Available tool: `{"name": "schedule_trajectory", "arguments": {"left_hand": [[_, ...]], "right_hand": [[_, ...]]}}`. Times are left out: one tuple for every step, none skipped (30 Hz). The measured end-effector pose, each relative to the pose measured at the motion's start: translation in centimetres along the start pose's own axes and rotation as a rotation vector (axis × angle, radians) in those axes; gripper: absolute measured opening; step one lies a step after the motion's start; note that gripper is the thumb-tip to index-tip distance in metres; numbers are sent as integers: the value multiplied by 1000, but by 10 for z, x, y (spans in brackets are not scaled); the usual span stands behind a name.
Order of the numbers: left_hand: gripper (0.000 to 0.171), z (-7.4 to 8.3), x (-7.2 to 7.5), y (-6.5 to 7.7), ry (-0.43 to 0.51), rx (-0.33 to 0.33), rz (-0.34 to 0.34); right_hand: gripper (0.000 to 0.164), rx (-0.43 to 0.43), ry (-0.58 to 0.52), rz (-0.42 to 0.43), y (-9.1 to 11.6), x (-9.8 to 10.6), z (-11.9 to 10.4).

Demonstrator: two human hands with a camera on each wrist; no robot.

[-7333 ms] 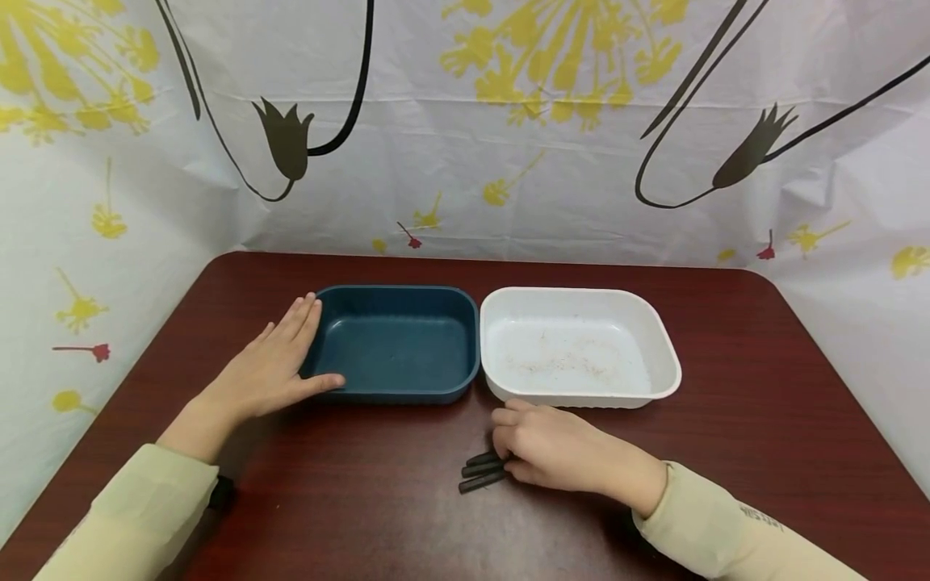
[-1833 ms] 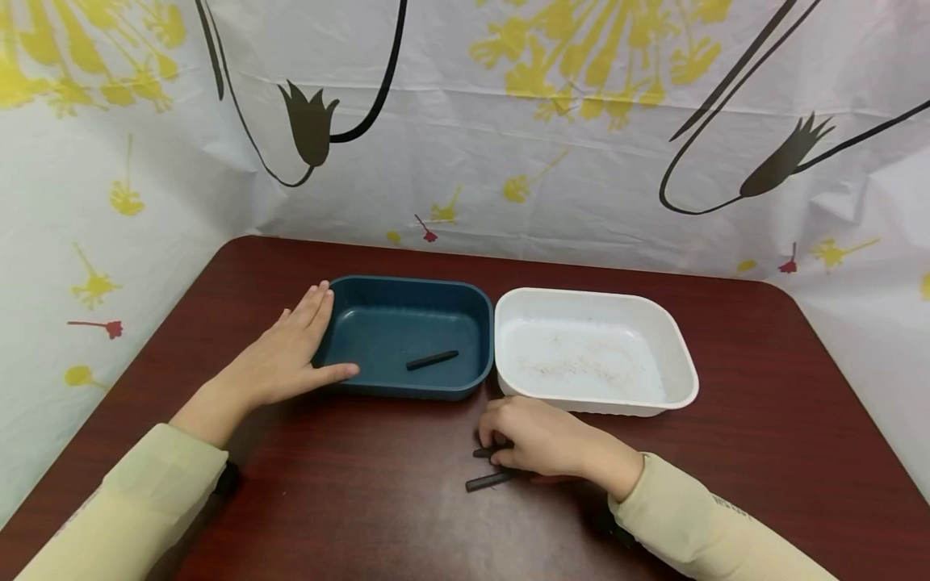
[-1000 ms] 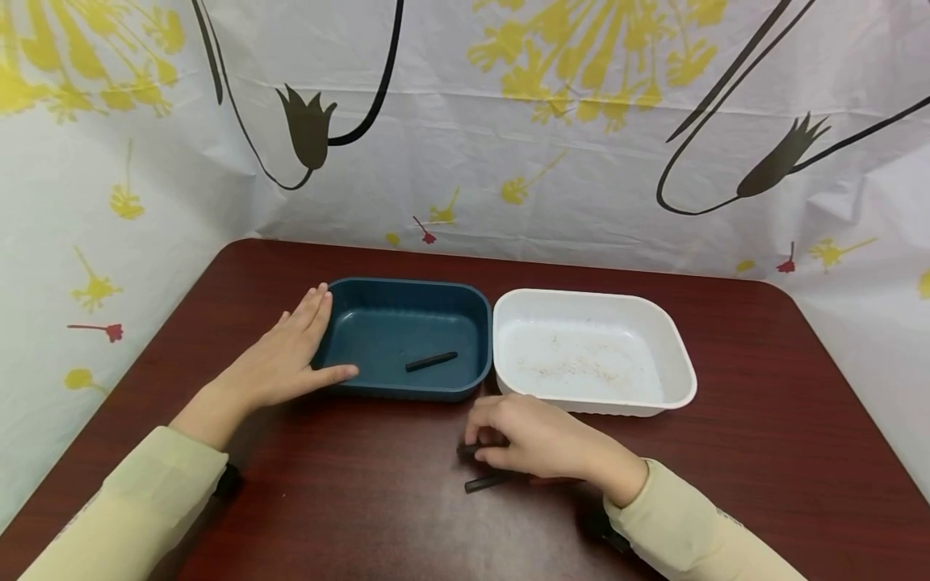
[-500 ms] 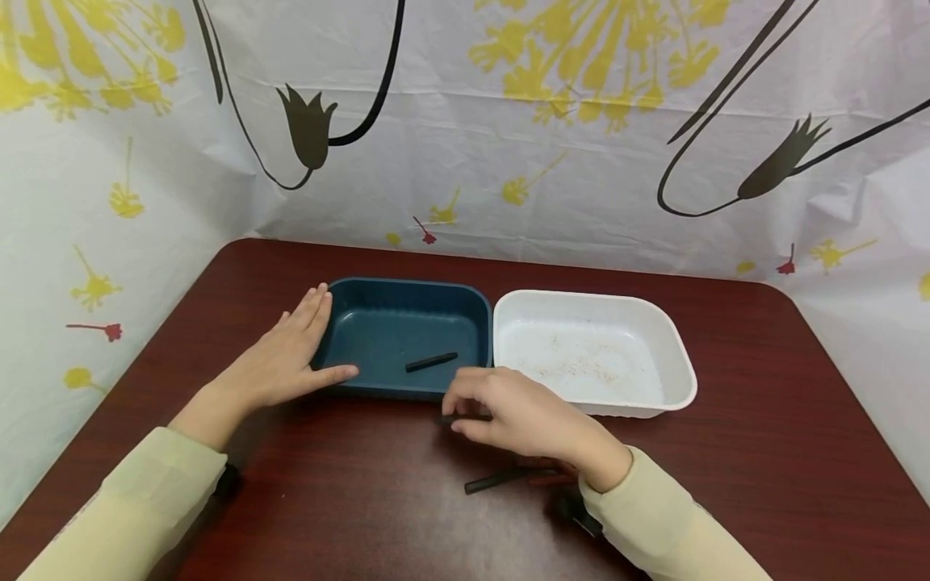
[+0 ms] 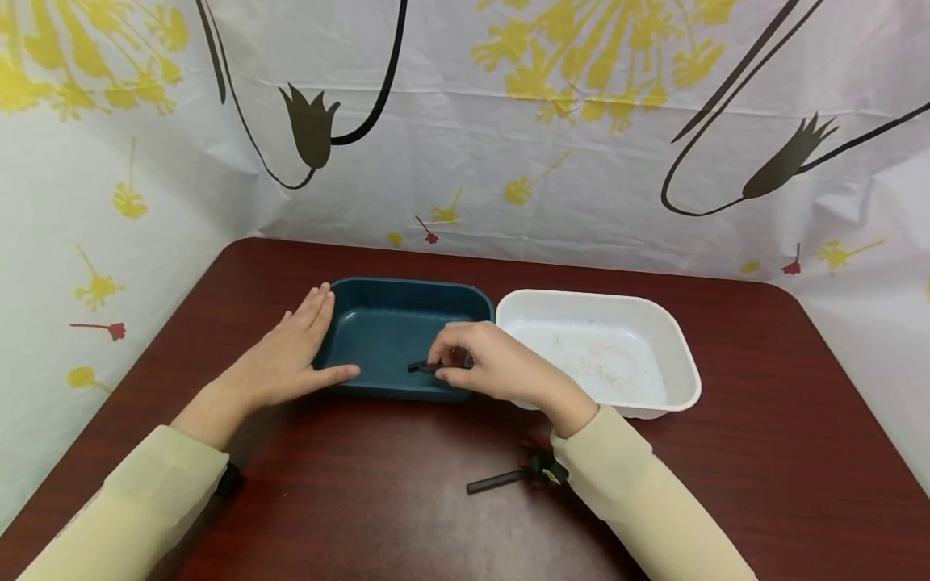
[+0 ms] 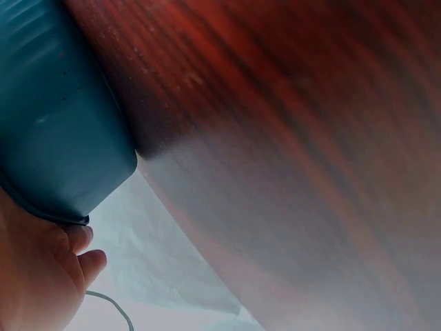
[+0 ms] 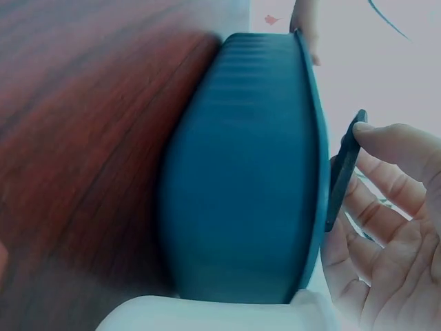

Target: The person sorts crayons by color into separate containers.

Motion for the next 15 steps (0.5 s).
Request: {"name": "schedule_trajectory", "arguments": {"left_hand": [[113,0,0,0,-1,-1,2],[113,0,-1,0,-1,2,6],[113,0,-1,0,-2,2,7],[113,0,-1,0,-3,6,6],[112,0,-1,0,-4,6,6],[112,0,-1,0,-4,8,4],[112,0,-1,0,-5,8,4],[112,0,0,0,-6,9,3],[113,1,0,0,-6,7,2],[113,1,0,0,-5,7,-1],[113,1,0,0,-4,7,-2],[114,1,0,0,-3,9,-3],[114,1,1,0,-2,8,-5],[114,2,1,0,-2,7,-8],[114,2,2,0,-1,8,-11]], "right_hand": [[11,-1,-2,-1,-2,0,2],[10,-1,0,-2,-5,1,3],[10,2,2,-3,-7,1,5],[9,-1,1,-5,-10,0,7],[9,-5,1,-8,-12,0,8],[8,-8,3,-12,-14,-1,10],[7,-15,5,-18,-16,-1,11],[7,-23,9,-23,-18,-2,13],[7,-31,13,-30,-20,-3,14],[6,-39,18,-37,-21,-4,15],[6,-44,22,-45,-23,-5,16],[6,-47,25,-54,-24,-7,17],[6,-51,30,-63,-25,-8,18],[6,-54,34,-72,-26,-8,18],[6,-59,38,-81,-27,-9,18]]}}
Point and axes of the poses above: each hand's wrist, its own y-axis away from the middle knuckle, its own x-axis out of the back of the hand, z = x × y, the point moved 1 cm from there along -y, towards the middle knuckle, and after that the axes turned 15 degrees about -y, right-handed, at the moved point
